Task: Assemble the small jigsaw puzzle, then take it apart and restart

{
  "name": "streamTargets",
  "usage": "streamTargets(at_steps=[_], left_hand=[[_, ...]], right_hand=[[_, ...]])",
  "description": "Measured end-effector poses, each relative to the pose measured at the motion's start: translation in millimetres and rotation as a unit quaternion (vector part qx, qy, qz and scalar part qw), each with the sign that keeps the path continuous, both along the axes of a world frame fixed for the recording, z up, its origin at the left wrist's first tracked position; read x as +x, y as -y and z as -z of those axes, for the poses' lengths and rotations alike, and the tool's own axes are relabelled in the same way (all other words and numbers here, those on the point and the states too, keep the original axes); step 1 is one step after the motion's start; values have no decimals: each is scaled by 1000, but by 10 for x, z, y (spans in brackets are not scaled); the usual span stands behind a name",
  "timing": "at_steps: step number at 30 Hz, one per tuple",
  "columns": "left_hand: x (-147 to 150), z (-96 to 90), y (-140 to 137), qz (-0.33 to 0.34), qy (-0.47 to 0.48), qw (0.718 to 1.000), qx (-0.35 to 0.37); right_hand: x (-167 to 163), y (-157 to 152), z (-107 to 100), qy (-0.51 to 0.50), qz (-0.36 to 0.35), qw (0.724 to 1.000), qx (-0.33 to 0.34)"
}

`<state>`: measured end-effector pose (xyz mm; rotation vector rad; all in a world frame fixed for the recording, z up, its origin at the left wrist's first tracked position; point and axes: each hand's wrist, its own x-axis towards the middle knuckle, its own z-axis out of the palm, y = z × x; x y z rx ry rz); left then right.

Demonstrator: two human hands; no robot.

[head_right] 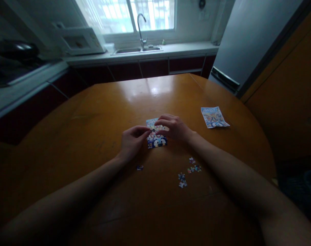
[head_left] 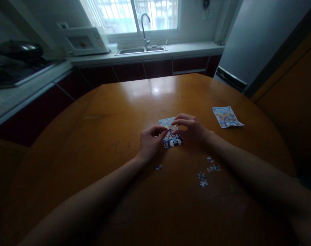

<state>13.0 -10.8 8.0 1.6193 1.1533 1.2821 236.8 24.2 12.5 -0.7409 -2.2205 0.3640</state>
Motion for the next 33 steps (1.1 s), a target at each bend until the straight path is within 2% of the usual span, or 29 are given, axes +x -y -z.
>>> streamTargets(at_steps=[9,15,22,28,33], left_hand=[[-16,39,-6,-11,-22,1000,5],[-11,43,-13,0,6,1000,-12],[-16,17,2,-1,25,1000,-15],[-18,22,-3,0,30,999,-13],[-15,43,-22,-4,-11,1000,13]], right_hand=[[-65,-1,59,73,-9,991,114],[-72,-3,34,58,-20,976,209],[-87,37,-47,58,-24,974,217],[-128,77,-38,40,-41,979,197],[-31,-7,-4,-15,-4,991,135]])
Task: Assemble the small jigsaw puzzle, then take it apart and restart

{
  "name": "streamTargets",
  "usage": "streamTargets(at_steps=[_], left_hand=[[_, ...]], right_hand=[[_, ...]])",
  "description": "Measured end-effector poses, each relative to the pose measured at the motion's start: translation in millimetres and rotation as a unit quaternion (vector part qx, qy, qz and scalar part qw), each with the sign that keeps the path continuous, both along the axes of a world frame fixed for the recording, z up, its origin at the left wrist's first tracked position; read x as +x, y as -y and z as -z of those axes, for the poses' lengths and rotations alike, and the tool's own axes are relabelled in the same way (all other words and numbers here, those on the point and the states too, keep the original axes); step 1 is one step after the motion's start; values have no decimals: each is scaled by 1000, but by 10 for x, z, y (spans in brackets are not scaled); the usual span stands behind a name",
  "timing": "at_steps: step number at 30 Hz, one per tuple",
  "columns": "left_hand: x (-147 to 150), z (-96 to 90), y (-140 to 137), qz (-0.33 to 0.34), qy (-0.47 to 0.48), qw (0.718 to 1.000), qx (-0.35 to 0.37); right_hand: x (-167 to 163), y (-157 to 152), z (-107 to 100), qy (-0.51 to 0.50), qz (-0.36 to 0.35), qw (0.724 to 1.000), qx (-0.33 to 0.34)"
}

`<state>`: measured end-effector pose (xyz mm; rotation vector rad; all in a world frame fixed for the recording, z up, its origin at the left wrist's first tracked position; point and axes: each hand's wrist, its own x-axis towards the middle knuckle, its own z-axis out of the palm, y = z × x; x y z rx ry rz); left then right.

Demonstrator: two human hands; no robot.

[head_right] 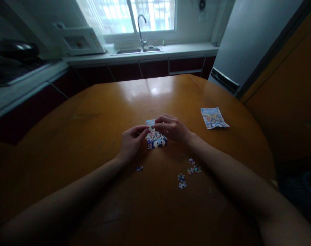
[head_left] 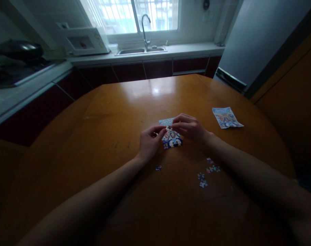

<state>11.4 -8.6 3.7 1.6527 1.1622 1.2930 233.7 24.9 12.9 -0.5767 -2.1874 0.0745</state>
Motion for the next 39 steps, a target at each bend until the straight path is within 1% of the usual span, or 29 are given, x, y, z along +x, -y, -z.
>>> streamTargets(at_steps=[2,5,7,9,11,13,17,23,28,34,39], left_hand=[[8,6,0,2,-28,999,17],[20,17,15,17,-59,998,31],[23,27,32,29,-88,995,45],[23,43,48,39,-142,986,72],[20,63,61,52,-200,972,110],[18,86,68,68,-246,958,133],[18,114,77,79,-302,942,124],[23,100,86,81,-317,938,115],[24,106,78,82,-307,941,113],[14,112,78,86,-294,945,113],[16,112,79,87,-297,945,106]], right_hand=[[121,-90,30,-41,28,998,-41],[314,-227,87,-60,69,992,-84],[391,-283,122,-44,74,990,-110],[410,-301,146,-16,57,990,-130],[390,-294,157,16,39,989,-143],[362,-280,160,44,39,987,-152],[349,-282,181,67,55,983,-159],[359,-306,228,75,66,983,-152],[333,-294,209,75,70,985,-142],[336,-296,195,116,77,982,-125],[332,-275,182,124,81,981,-129]])
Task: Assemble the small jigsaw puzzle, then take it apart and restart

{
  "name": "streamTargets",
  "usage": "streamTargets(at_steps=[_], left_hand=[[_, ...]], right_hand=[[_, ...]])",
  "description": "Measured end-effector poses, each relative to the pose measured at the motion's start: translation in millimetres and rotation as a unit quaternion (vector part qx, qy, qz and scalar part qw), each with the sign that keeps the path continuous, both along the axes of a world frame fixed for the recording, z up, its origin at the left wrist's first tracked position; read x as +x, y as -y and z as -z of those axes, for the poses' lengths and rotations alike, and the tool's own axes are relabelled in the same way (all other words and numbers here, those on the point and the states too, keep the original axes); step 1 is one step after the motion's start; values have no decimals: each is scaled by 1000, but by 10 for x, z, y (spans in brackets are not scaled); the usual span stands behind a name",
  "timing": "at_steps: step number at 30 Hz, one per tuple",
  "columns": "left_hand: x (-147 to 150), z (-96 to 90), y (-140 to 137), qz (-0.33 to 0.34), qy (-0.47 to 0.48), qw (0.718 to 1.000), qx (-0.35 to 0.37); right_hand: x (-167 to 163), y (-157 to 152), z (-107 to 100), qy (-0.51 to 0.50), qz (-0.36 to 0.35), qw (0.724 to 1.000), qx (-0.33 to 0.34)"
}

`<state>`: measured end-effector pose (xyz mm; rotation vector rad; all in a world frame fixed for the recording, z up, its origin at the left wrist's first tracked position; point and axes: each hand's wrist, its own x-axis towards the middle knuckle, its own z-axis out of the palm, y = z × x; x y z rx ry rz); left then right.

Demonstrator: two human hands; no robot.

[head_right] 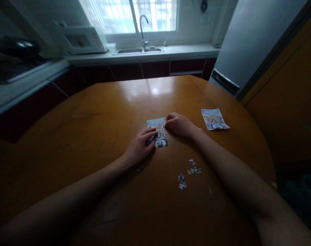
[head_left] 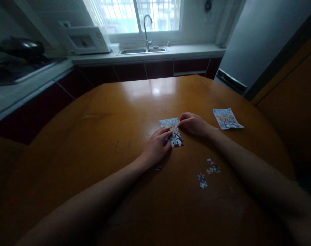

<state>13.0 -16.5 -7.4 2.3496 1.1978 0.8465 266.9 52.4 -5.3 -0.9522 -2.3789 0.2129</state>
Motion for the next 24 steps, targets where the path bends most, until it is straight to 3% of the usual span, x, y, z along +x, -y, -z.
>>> streamTargets(at_steps=[5,12,24], left_hand=[[2,10,-4,2,1,1000,4],[-2,4,-1,1,3,1000,8],[7,-24,4,-1,-4,1000,0]], right_hand=[[3,9,15,-22,-3,1000,-10],[35,-18,35,-84,45,995,25],[-7,-57,112,-89,9,995,-35]])
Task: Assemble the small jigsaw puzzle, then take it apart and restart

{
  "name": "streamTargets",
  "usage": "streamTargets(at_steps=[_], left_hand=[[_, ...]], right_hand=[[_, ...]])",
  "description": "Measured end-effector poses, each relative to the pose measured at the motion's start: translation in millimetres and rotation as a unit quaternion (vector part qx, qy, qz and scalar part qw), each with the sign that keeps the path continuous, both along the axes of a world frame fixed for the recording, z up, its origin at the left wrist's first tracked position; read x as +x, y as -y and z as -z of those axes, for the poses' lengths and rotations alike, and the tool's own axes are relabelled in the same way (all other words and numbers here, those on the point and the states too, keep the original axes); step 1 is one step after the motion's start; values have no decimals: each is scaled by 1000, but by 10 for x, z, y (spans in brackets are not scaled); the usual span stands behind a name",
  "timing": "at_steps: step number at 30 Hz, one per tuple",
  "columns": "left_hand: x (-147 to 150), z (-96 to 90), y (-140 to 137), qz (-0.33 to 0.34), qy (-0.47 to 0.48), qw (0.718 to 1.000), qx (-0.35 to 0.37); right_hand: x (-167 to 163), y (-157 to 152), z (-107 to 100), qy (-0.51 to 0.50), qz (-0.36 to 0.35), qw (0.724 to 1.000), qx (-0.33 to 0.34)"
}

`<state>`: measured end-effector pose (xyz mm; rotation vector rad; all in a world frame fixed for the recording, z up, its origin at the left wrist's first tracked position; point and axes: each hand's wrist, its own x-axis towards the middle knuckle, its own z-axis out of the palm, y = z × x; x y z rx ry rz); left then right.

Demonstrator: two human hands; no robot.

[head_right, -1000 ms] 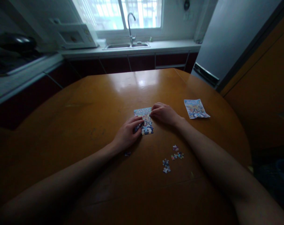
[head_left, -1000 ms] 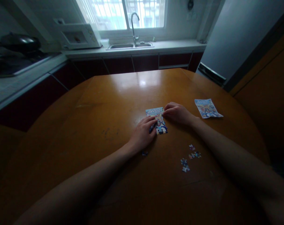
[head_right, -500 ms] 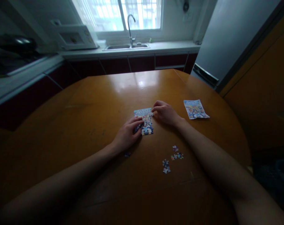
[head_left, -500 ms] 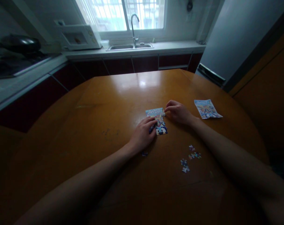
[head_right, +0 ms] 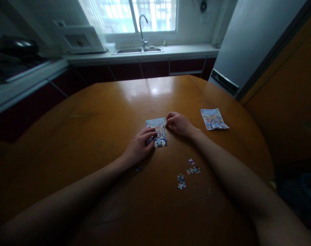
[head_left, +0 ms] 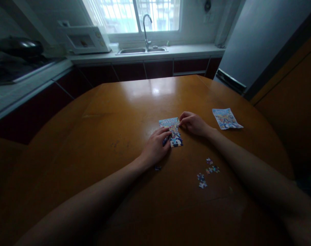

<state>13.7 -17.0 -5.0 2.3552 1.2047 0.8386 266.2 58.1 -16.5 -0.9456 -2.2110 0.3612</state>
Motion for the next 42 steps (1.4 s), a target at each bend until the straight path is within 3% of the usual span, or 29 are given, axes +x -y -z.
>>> streamTargets(at_steps=[6,42], left_hand=[[2,-3,3,-1,-3,1000,1],[-17,-20,4,-3,-26,1000,4]], right_hand=[[27,10,-18,-38,37,998,16],[-67,19,1,-32,0,999,-8]])
